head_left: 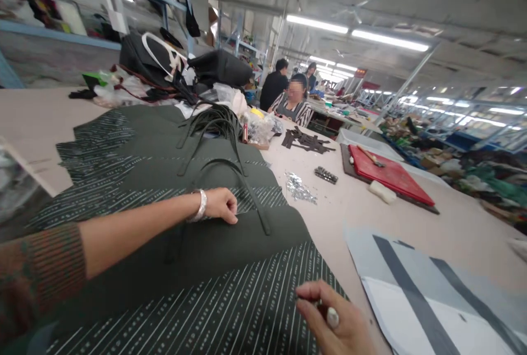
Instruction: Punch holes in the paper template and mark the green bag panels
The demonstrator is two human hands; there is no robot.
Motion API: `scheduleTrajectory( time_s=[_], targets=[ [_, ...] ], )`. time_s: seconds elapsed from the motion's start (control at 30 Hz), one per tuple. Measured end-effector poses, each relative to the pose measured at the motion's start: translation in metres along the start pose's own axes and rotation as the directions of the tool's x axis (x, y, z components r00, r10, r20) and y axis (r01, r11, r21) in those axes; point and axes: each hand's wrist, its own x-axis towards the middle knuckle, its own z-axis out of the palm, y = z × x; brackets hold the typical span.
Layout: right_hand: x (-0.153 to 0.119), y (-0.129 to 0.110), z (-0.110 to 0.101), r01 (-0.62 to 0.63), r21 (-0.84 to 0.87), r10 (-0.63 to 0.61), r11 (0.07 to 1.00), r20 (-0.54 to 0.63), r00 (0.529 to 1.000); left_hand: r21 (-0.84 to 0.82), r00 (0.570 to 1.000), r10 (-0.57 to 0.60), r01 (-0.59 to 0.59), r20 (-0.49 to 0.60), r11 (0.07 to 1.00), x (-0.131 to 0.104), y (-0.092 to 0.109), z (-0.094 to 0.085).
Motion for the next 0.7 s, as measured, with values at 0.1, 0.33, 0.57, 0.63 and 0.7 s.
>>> scheduleTrajectory(
  time_s=[0.1, 0.33, 0.57, 0.63, 0.7],
  targets=[
    [-0.008, -0.011, -0.005, 0.023, -0.079, -0.012, 0.997, 0.128, 0.992, -0.098, 0.990, 0.123, -0.117, 0.063, 0.988, -0.005, 0.032, 0.026],
    [-0.028, -0.003, 0.021, -0.081, -0.192, 0.147, 0.978, 0.360, 0.921, -0.095, 0.984, 0.141, -0.130, 0.109, 0.987, -0.004, 0.067, 0.071],
    [-0.028, -0.005, 0.031, -0.129, -0.197, 0.206, 0.972, 0.441, 0.874, -0.090, 0.939, 0.067, -0.039, 0.337, 0.995, 0.003, 0.050, 0.062],
    [-0.025, -0.007, 0.034, -0.134, -0.181, 0.203, 0.974, 0.453, 0.868, -0.120, 0.923, 0.045, 0.001, 0.382, 0.993, 0.002, 0.040, 0.062],
    [-0.023, -0.009, 0.039, -0.122, -0.164, 0.186, 0.979, 0.466, 0.865, -0.202, 0.934, 0.039, 0.036, 0.355, 0.979, -0.001, 0.033, 0.064]
  ],
)
